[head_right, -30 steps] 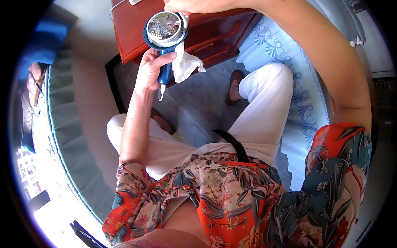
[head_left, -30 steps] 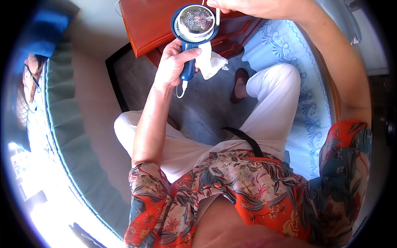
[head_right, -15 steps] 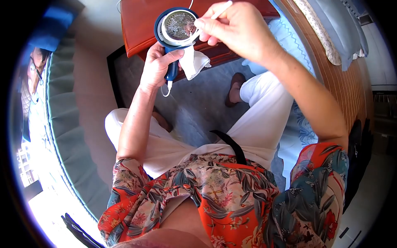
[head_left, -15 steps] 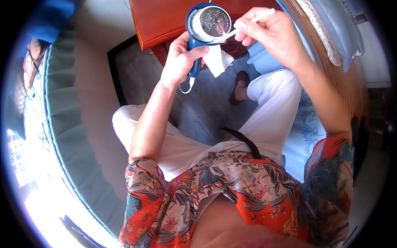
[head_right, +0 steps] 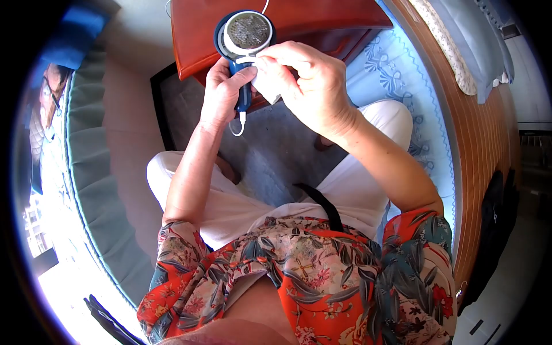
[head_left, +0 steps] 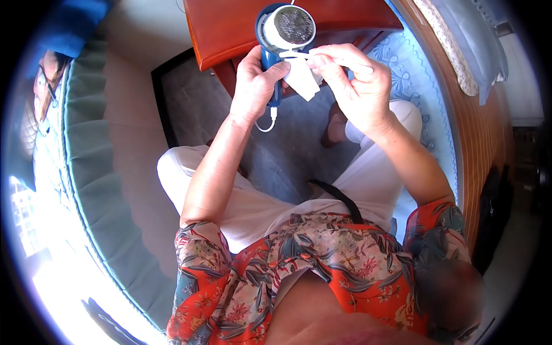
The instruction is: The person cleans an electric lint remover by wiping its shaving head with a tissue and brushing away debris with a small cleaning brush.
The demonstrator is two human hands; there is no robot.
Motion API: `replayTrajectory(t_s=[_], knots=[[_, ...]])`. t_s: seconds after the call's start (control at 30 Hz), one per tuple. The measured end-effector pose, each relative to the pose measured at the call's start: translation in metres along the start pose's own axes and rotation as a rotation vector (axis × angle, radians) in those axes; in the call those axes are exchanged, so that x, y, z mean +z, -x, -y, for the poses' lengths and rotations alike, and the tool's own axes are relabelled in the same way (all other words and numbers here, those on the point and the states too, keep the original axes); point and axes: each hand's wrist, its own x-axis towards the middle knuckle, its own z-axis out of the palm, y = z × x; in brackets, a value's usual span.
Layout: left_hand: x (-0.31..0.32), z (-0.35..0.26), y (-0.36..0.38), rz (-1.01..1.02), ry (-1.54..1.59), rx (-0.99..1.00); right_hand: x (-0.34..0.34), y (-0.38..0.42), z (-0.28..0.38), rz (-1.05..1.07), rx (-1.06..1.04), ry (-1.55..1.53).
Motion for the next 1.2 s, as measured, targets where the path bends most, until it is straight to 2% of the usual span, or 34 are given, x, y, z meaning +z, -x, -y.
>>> replayTrajectory(t_s=[0.13,0.23,0.37,0.43,0.73,0.87,0.97,1.1,1.2], knots=[[-0.001,-0.003,0.001,-0.022,-0.051,0.016,0.006,0.001,0.001,-0.031,0.096,-0.195],[0.002,-0.006,0.003,-0.042,-0.072,0.044,0.001,0.001,0.004,-0.009,0.244,-0.414],[-0.002,0.004,0.000,-0.030,-0.122,0.113,-0.006,0.003,0.018,0.077,0.228,-0.304],[-0.004,0.008,-0.001,-0.020,-0.177,0.122,-0.004,0.003,0.022,0.069,0.199,-0.339],[-0.002,0.013,0.001,-0.023,-0.301,0.242,-0.010,-0.026,0.025,0.033,0.037,-0.111],[0.000,0.000,0.006,0.017,-0.256,0.153,-0.018,-0.046,0.026,0.011,0.132,-0.056],[-0.005,0.007,0.003,0.008,-0.344,0.230,-0.028,-0.057,0.020,0.035,0.158,0.006],[-0.007,0.004,0.004,0.022,-0.296,0.223,-0.043,-0.068,0.011,0.118,0.236,0.072],[-0.004,0.002,0.005,0.035,-0.256,0.221,-0.053,-0.073,0.005,0.161,0.357,-0.003]])
